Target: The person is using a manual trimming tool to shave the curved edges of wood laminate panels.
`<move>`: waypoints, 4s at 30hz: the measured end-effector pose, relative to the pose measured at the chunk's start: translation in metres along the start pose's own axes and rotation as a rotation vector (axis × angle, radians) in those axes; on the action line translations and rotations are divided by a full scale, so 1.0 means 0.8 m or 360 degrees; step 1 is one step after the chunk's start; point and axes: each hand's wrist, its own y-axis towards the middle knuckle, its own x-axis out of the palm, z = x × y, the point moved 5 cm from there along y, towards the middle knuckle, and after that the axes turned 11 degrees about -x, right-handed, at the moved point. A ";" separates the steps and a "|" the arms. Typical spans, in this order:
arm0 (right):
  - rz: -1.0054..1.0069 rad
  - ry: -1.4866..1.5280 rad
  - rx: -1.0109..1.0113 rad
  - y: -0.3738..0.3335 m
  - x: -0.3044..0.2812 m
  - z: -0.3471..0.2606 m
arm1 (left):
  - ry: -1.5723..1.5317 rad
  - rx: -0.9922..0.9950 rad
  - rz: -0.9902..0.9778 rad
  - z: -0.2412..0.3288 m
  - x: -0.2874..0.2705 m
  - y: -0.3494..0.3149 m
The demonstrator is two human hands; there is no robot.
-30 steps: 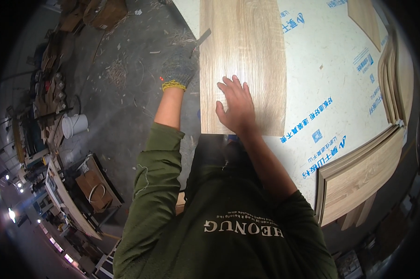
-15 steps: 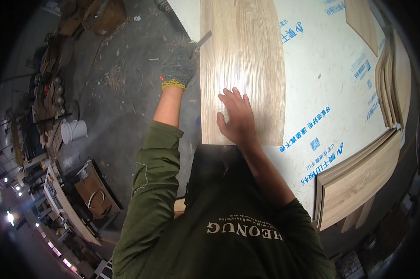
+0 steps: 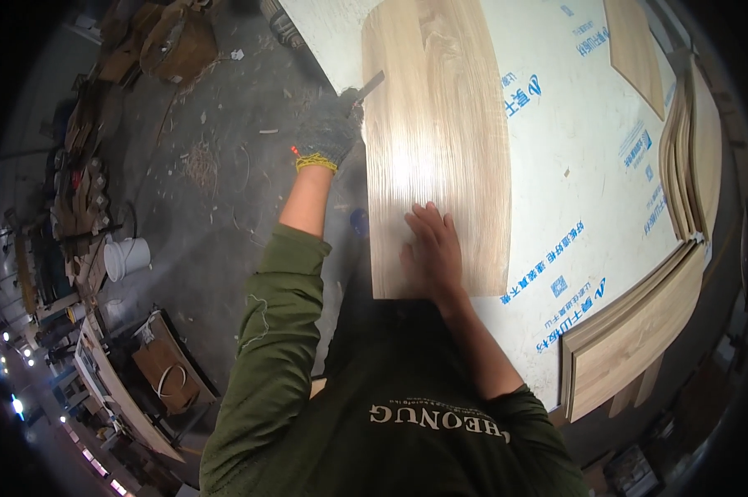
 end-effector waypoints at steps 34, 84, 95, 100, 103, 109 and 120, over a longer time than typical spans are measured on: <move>0.0112 0.0020 0.0300 0.005 -0.017 -0.009 | 0.0223 0.0118 -0.0030 -0.002 -0.004 0.127; 0.0091 -0.1021 0.0511 0.115 -0.081 0.241 | -0.0140 -0.0437 0.0144 -0.033 0.037 -0.017; 0.0115 -0.0958 0.0413 0.125 -0.047 0.185 | -0.0253 -0.0462 0.0334 -0.085 -0.006 -0.083; 0.0139 -0.0953 0.0442 0.127 -0.050 0.188 | -0.0206 -0.0416 0.0410 -0.088 0.006 -0.073; 0.0139 -0.0933 0.0442 0.126 -0.051 0.195 | -0.0203 -0.0407 0.0382 -0.085 0.008 -0.069; 0.0148 -0.0931 0.0343 0.128 -0.047 0.220 | -0.0197 -0.0443 0.0263 -0.090 0.012 -0.062; -0.0120 -0.0707 0.0639 0.147 -0.078 0.069 | -0.0226 -0.0328 0.0107 -0.088 0.012 -0.057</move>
